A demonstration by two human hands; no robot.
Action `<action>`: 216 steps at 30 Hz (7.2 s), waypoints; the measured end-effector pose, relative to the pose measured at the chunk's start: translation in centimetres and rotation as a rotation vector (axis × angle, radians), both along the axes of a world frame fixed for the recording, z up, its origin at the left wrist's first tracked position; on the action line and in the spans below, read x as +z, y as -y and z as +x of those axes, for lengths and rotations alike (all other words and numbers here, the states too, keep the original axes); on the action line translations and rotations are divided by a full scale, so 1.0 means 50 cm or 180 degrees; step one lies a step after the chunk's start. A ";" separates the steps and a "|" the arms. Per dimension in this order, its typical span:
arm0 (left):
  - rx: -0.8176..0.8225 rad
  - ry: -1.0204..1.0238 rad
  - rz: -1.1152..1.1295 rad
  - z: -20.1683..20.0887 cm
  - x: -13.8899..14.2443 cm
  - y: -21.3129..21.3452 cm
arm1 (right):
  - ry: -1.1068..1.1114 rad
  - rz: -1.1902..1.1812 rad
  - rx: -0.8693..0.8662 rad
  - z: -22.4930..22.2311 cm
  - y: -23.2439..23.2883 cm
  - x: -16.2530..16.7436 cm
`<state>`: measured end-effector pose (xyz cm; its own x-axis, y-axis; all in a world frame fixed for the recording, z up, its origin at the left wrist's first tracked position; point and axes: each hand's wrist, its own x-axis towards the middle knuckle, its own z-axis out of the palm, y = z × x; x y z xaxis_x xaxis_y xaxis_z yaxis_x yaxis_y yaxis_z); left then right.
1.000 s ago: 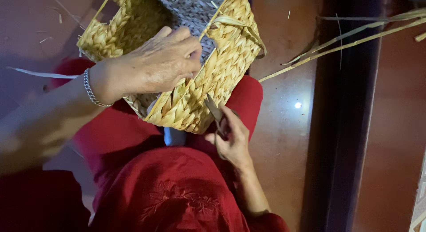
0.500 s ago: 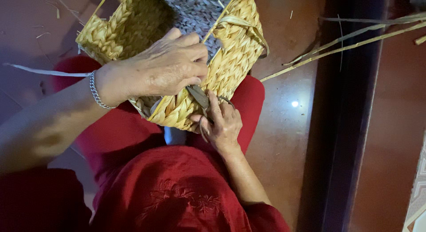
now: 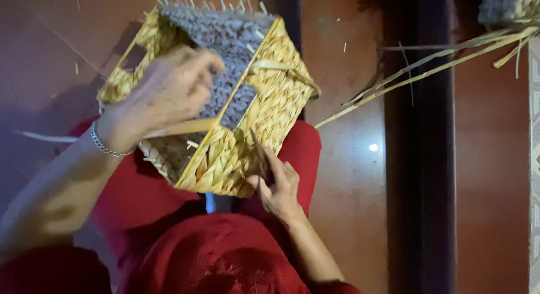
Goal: The person sits on the floor with a woven water-hyacinth basket on their lap and weaves a flat palm-leaf strip around the basket's rim, tucking and tightening the strip along the edge. They pick up scissors at one point and continue binding the strip around the rim by hand.
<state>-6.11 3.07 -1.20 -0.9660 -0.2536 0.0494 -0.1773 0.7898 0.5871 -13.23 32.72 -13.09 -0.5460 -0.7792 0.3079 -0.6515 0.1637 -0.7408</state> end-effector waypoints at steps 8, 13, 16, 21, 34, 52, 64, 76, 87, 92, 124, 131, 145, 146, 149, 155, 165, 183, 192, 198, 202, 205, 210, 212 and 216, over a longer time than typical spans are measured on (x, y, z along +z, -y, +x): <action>-0.0188 -0.1242 -0.1579 -0.123 -0.017 -0.009 | 0.0571 0.0059 -0.0297 -0.032 -0.032 0.017; -0.0545 -0.1034 -0.2014 -0.217 -0.028 -0.063 | 0.0628 0.0084 -0.0375 -0.035 -0.024 0.014; -0.0586 -0.0983 -0.1913 -0.244 -0.018 -0.072 | 0.0675 0.0167 -0.0373 -0.041 -0.023 0.024; 0.0339 -0.0037 0.0473 -0.201 0.007 -0.026 | 0.0508 0.0401 -0.0459 -0.057 -0.015 0.049; 0.0803 -0.1359 0.2810 -0.082 -0.036 -0.021 | -0.0380 0.0451 -0.0241 -0.107 0.071 0.103; 0.0159 -0.1559 0.0940 -0.111 0.043 -0.007 | -0.1385 0.0422 -0.0488 -0.144 0.116 0.109; -0.0006 -0.1481 0.0996 -0.111 0.060 -0.031 | -0.1665 0.0529 -0.0554 -0.149 0.159 0.143; -0.0076 -0.1496 0.0775 -0.123 0.062 -0.039 | -0.1610 0.0597 -0.0112 -0.182 0.157 0.130; -0.0306 -0.2139 0.0936 -0.117 0.112 -0.039 | -0.1656 0.0537 -0.0102 -0.180 0.117 0.130; 0.0305 -0.1095 0.1316 -0.087 0.108 0.020 | 0.0812 0.0105 -0.0875 -0.155 -0.002 0.087; 0.1345 0.0072 0.3325 0.170 -0.005 -0.003 | 0.5067 -0.0534 0.0817 -0.030 -0.030 0.005; 0.1358 0.0222 0.3139 0.175 -0.022 0.000 | 0.4762 -0.0693 0.0717 -0.051 -0.006 -0.006; 0.1226 0.0714 0.2904 0.159 -0.011 -0.008 | 0.3887 -0.0575 0.0525 -0.057 -0.003 -0.001; 0.1182 0.0732 0.2905 0.157 -0.011 -0.008 | 0.3862 -0.0537 0.0454 -0.057 -0.003 0.001; 0.1235 0.0639 0.2917 0.152 -0.012 -0.016 | 0.3765 -0.0447 0.0257 -0.059 -0.008 0.004; 0.1340 0.0263 0.2994 0.156 0.015 -0.025 | 0.3498 -0.1296 -0.1010 -0.140 -0.070 0.003; 0.0234 -0.1162 0.1805 0.137 0.024 -0.148 | 0.0127 0.2613 -0.2862 -0.203 -0.194 -0.038; -0.0197 -0.0650 0.0990 0.090 -0.031 -0.329 | 0.3336 -0.0531 0.0073 -0.081 -0.046 0.061; 0.0361 0.0529 0.2075 0.131 -0.096 -0.312 | 0.3729 -0.1503 -0.0319 -0.105 -0.029 0.018; 0.0161 0.1137 0.2232 0.130 -0.091 -0.339 | 0.4227 -0.2054 -0.0409 -0.139 -0.015 0.051; -0.0227 -0.0173 0.0930 0.135 -0.041 -0.307 | 0.4147 -0.2041 -0.0436 -0.180 -0.009 0.099; 0.0115 -0.0625 0.0702 0.116 -0.003 -0.218 | 0.0574 -0.1140 -0.0727 -0.214 -0.012 0.143; 0.0567 -0.0833 0.0854 -0.001 0.003 -0.053 | -0.0380 -0.0383 -0.0711 -0.221 0.020 0.168; 0.0761 -0.0146 0.1274 -0.055 -0.013 -0.024 | -0.0044 -0.0436 -0.0464 -0.213 0.051 0.153; 0.1056 0.0955 0.2161 -0.117 -0.045 -0.027 | 0.0484 -0.0426 -0.0349 -0.202 0.111 0.104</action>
